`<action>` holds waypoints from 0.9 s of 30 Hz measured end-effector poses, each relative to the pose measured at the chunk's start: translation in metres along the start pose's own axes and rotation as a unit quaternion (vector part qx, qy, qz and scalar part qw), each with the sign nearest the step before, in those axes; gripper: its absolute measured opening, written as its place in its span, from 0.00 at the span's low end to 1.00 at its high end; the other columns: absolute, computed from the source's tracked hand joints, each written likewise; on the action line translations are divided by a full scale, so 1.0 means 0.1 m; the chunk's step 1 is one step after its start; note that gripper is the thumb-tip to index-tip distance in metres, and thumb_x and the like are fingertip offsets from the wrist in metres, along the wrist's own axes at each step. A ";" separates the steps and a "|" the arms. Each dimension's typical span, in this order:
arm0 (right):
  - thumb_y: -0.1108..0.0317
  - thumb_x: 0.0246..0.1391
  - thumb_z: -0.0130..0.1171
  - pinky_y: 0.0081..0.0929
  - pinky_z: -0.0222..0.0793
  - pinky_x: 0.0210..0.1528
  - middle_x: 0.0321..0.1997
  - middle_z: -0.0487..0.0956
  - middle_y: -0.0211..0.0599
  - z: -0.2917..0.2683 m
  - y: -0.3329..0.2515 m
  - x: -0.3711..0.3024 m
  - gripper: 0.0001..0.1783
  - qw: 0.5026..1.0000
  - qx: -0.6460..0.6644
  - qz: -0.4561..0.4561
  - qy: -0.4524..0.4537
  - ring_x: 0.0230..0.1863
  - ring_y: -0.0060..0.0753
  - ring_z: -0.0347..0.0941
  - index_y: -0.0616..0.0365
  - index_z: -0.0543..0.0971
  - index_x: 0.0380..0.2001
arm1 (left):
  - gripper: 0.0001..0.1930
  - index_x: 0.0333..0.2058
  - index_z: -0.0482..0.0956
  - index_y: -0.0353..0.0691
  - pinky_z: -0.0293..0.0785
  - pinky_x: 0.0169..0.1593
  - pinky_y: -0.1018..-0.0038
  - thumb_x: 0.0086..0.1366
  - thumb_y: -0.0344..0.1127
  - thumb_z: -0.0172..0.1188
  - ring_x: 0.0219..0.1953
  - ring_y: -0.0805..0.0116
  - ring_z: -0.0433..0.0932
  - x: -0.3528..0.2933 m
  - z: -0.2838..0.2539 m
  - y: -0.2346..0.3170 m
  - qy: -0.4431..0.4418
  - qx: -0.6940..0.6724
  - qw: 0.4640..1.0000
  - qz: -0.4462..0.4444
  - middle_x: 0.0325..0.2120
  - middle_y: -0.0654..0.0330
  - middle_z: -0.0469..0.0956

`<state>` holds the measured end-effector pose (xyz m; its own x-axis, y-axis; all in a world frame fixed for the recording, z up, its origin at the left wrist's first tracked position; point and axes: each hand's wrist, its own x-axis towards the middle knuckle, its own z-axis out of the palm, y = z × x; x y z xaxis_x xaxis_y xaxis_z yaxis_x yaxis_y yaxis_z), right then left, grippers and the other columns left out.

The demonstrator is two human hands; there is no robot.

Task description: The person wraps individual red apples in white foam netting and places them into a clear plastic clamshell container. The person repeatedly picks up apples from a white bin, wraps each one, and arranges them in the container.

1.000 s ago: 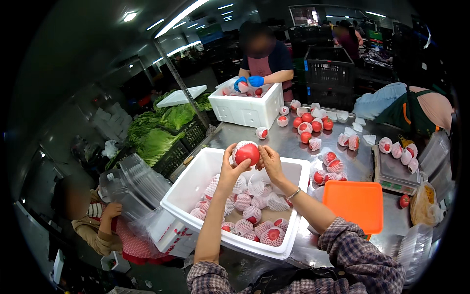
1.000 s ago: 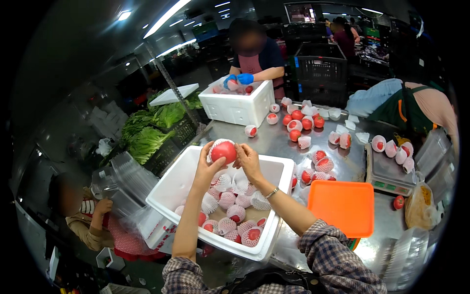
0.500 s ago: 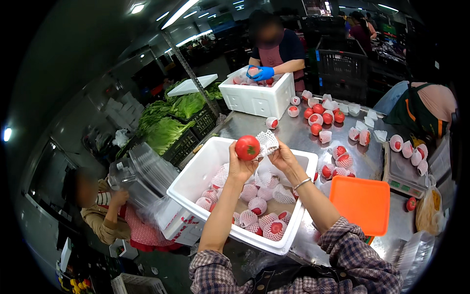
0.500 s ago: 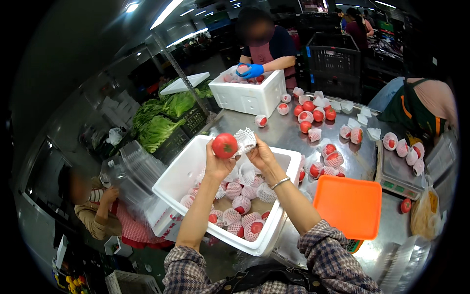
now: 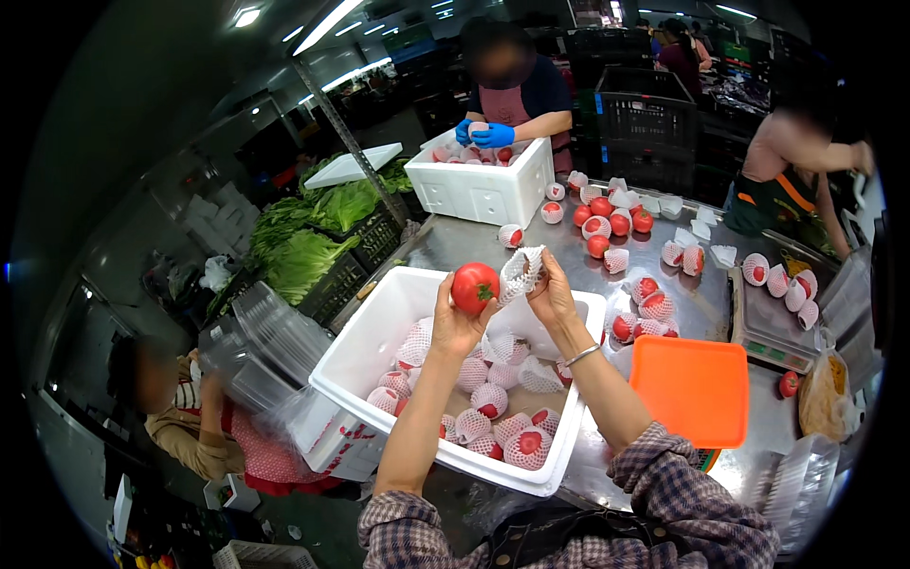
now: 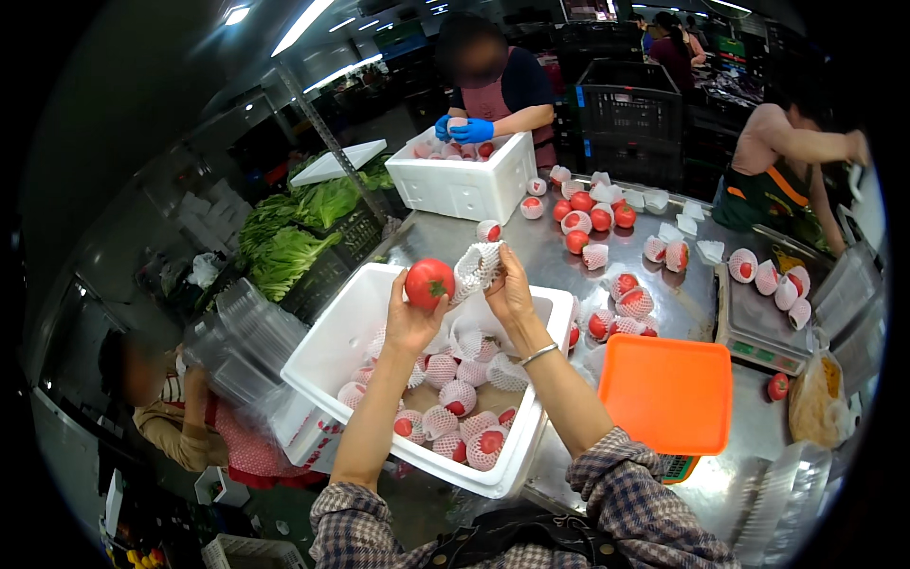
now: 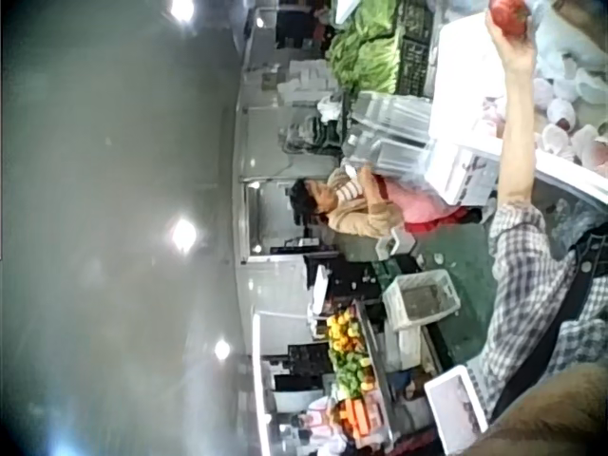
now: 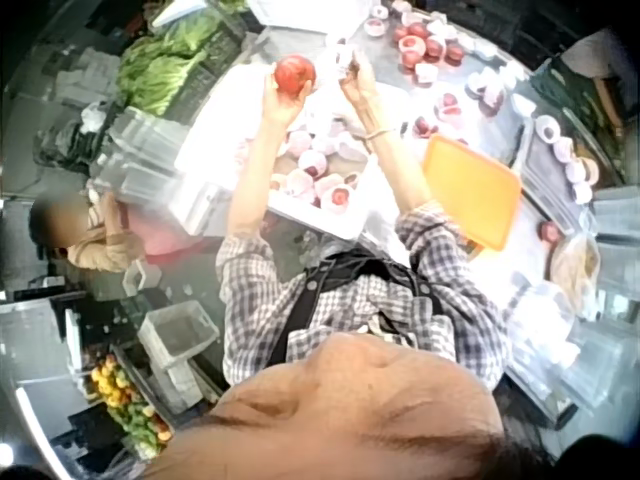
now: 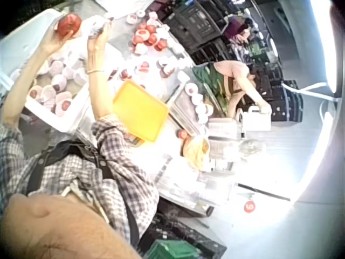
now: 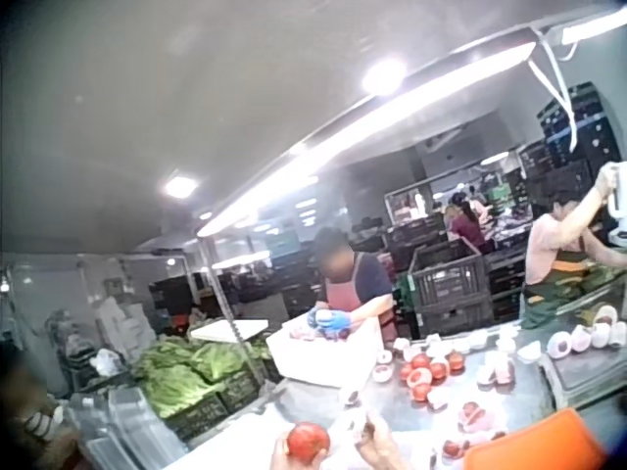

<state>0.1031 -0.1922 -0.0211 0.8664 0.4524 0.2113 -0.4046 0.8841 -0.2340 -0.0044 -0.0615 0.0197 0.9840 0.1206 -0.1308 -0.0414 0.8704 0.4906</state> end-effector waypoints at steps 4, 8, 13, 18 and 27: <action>0.63 0.59 0.49 0.24 0.74 0.41 0.34 0.79 0.33 -0.10 -0.02 0.02 0.09 0.994 -0.049 -0.091 0.026 0.36 0.25 0.76 0.57 0.73 0.35 | 0.21 0.47 0.67 0.39 0.79 0.44 0.67 0.58 0.41 0.58 0.45 0.59 0.73 -0.03 0.06 -0.03 -0.038 0.052 0.997 0.040 0.44 0.53 0.71; 0.63 0.60 0.47 0.23 0.74 0.39 0.37 0.79 0.37 -0.20 -0.03 0.04 0.10 0.987 -0.080 -0.117 0.074 0.37 0.27 0.76 0.58 0.72 0.36 | 0.22 0.50 0.63 0.38 0.76 0.49 0.63 0.58 0.34 0.58 0.47 0.61 0.72 -0.02 0.07 -0.04 -0.097 0.172 0.974 0.111 0.44 0.53 0.70; 0.64 0.60 0.47 0.24 0.74 0.39 0.39 0.78 0.39 -0.21 -0.03 0.04 0.10 0.988 -0.069 -0.117 0.077 0.38 0.29 0.77 0.59 0.72 0.37 | 0.31 0.55 0.55 0.39 0.75 0.50 0.62 0.55 0.27 0.60 0.47 0.62 0.72 -0.09 0.16 -0.10 -0.090 0.281 0.942 0.158 0.48 0.52 0.64; 0.65 0.61 0.43 0.25 0.75 0.41 0.40 0.78 0.41 -0.25 -0.04 0.09 0.11 0.989 -0.027 -0.115 0.084 0.40 0.32 0.77 0.61 0.71 0.39 | 0.36 0.57 0.53 0.40 0.75 0.50 0.62 0.52 0.25 0.63 0.47 0.61 0.72 -0.15 0.24 -0.14 -0.095 0.327 0.923 0.177 0.49 0.52 0.62; 0.62 0.60 0.48 0.19 0.62 0.26 0.28 0.72 0.30 0.18 0.02 -0.17 0.13 0.764 -0.603 -0.221 0.057 0.27 0.17 0.64 0.63 0.70 0.37 | 0.44 0.57 0.53 0.39 0.72 0.48 0.69 0.43 0.29 0.71 0.49 0.60 0.70 -0.16 0.19 -0.08 0.024 0.609 0.659 0.440 0.49 0.53 0.64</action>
<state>0.0821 -0.1961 -0.0079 0.8881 0.0670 0.4548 0.4397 0.1653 -0.8828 -0.0162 -0.0797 0.0343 0.6641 0.3627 0.6538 -0.3944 -0.5729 0.7185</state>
